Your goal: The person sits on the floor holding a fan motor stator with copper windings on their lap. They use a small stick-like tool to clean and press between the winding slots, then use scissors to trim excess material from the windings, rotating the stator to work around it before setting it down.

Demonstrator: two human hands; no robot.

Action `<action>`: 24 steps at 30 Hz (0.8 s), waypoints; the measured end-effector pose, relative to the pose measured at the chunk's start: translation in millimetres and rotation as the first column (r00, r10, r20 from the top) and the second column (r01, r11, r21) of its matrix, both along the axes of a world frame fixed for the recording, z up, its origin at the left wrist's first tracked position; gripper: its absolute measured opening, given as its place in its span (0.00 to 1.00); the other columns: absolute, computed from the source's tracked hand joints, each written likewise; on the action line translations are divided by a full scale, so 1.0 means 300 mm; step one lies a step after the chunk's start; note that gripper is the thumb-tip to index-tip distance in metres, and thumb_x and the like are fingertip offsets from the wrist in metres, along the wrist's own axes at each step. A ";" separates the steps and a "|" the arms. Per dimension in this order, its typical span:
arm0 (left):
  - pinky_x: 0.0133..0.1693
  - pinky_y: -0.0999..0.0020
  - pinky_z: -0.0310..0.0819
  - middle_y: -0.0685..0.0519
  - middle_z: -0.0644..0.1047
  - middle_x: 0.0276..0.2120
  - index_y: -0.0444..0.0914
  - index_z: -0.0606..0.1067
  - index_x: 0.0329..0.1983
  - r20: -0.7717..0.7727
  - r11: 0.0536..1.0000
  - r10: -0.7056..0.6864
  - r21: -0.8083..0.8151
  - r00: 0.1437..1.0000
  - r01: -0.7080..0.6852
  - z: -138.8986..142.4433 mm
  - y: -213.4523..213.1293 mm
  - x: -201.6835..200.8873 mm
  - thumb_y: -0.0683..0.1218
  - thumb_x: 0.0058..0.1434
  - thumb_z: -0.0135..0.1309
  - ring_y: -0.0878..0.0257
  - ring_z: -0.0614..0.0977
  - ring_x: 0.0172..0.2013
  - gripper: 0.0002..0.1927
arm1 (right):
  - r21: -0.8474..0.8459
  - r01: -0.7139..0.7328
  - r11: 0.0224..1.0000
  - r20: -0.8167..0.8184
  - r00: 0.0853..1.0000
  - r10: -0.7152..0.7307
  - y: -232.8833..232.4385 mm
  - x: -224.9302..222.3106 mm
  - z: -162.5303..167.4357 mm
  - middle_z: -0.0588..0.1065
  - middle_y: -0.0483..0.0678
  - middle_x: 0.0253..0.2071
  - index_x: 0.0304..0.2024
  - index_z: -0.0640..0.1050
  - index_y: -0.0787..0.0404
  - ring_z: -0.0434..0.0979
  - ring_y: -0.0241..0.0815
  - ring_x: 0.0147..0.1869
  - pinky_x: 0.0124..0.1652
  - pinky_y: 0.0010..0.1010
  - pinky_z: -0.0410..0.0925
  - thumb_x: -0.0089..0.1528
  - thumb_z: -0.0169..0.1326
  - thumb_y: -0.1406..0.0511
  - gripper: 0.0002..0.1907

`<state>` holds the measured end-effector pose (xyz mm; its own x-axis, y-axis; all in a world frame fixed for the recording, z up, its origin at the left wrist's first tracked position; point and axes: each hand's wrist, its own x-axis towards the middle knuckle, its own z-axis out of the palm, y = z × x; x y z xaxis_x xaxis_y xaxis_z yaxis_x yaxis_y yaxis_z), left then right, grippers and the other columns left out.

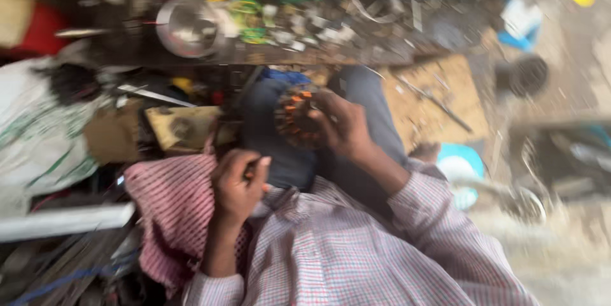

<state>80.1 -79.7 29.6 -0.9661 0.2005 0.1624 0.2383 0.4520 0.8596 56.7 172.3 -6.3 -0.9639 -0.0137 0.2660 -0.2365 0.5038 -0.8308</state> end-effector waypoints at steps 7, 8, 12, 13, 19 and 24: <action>0.33 0.65 0.73 0.53 0.76 0.30 0.37 0.74 0.37 -0.257 0.997 0.074 -0.017 0.964 -0.081 0.097 -0.075 -0.172 0.42 0.65 0.63 0.61 0.79 0.29 0.08 | 0.052 -0.213 0.976 0.076 0.975 0.208 -0.055 -0.057 0.042 0.82 0.51 0.43 0.50 0.80 0.60 0.85 0.47 0.46 0.42 0.33 0.76 0.65 0.56 0.68 0.11; 0.31 0.66 0.72 0.53 0.76 0.29 0.37 0.75 0.37 -0.228 0.992 0.125 -0.001 0.966 -0.129 0.116 -0.097 -0.201 0.42 0.66 0.63 0.63 0.78 0.28 0.07 | 0.040 -0.202 0.979 0.063 0.978 0.200 -0.058 -0.060 0.048 0.82 0.51 0.44 0.49 0.80 0.60 0.85 0.46 0.46 0.43 0.32 0.76 0.67 0.55 0.68 0.09; 0.32 0.73 0.71 0.55 0.79 0.29 0.35 0.76 0.40 -0.170 0.954 0.285 0.148 0.943 -0.262 0.161 -0.158 -0.289 0.42 0.67 0.63 0.69 0.78 0.28 0.07 | -0.145 -0.121 0.982 0.213 0.965 0.150 -0.061 -0.048 0.051 0.82 0.50 0.42 0.49 0.79 0.61 0.87 0.42 0.43 0.42 0.30 0.78 0.68 0.53 0.68 0.08; 0.33 0.73 0.72 0.55 0.79 0.29 0.35 0.76 0.41 -0.182 0.953 0.286 0.153 0.941 -0.260 0.161 -0.162 -0.299 0.42 0.68 0.63 0.69 0.78 0.28 0.07 | -0.156 -0.092 0.984 0.254 0.959 0.129 -0.057 -0.042 0.046 0.82 0.50 0.41 0.49 0.79 0.61 0.87 0.43 0.42 0.41 0.31 0.78 0.67 0.54 0.68 0.08; 0.30 0.73 0.72 0.55 0.77 0.26 0.35 0.77 0.38 -0.056 0.984 0.128 0.133 0.990 -0.120 0.091 -0.096 -0.278 0.42 0.65 0.63 0.69 0.78 0.26 0.06 | 0.037 -0.187 0.982 0.153 0.972 0.180 -0.027 -0.018 -0.009 0.81 0.54 0.38 0.51 0.79 0.64 0.85 0.47 0.42 0.40 0.34 0.75 0.63 0.61 0.66 0.15; 0.31 0.73 0.75 0.55 0.79 0.27 0.36 0.76 0.36 -0.001 0.993 -0.021 0.117 1.000 0.021 0.036 -0.044 -0.253 0.41 0.63 0.62 0.69 0.82 0.27 0.06 | -0.041 -0.244 0.969 0.152 0.957 0.247 -0.003 -0.008 -0.041 0.81 0.52 0.38 0.55 0.78 0.61 0.85 0.48 0.40 0.38 0.36 0.75 0.65 0.59 0.66 0.15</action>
